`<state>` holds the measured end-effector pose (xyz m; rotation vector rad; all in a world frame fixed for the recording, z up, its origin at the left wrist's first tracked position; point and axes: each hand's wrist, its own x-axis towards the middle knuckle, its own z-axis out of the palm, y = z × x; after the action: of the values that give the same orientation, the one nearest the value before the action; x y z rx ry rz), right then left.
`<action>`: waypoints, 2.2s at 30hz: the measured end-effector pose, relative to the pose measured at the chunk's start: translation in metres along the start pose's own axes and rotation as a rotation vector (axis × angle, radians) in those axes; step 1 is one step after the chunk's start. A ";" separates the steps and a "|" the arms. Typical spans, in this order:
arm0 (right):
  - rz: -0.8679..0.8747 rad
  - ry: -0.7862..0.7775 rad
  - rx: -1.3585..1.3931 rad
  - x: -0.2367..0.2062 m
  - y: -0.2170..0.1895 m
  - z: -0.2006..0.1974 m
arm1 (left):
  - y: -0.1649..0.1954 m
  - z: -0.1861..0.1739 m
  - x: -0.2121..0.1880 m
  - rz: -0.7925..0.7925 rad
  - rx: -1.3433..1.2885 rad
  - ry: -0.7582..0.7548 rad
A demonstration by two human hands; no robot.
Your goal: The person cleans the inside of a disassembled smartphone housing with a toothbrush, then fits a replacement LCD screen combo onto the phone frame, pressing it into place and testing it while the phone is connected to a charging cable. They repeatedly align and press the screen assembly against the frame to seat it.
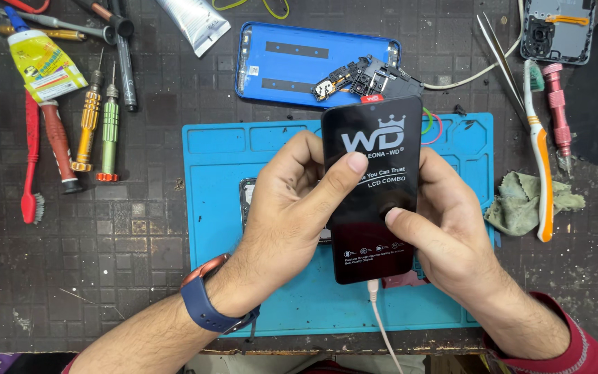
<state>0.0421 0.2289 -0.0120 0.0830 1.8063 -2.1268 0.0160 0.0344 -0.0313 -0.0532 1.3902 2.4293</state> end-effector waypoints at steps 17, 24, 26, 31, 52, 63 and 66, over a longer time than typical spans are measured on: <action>-0.028 -0.016 -0.054 -0.004 0.004 0.000 | 0.006 -0.004 0.000 0.034 0.049 -0.054; -0.029 -0.016 -0.102 -0.006 0.003 -0.002 | 0.004 -0.003 -0.001 0.053 0.022 -0.070; -0.034 -0.013 -0.103 -0.007 0.003 -0.001 | 0.004 -0.003 -0.001 0.057 0.018 -0.068; -0.017 0.006 -0.140 -0.007 0.002 -0.001 | 0.004 -0.003 -0.002 0.024 -0.001 -0.065; -0.083 -0.014 -0.128 -0.010 -0.002 0.001 | 0.004 -0.001 -0.010 0.079 -0.022 -0.057; -0.082 -0.018 -0.125 -0.011 -0.004 0.002 | 0.000 -0.002 -0.011 0.101 -0.025 -0.063; -0.079 -0.015 -0.126 -0.011 -0.004 0.002 | 0.002 -0.001 -0.011 0.085 -0.018 -0.050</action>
<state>0.0513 0.2301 -0.0053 -0.0362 1.9596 -2.0540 0.0254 0.0295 -0.0284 0.0634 1.3753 2.4945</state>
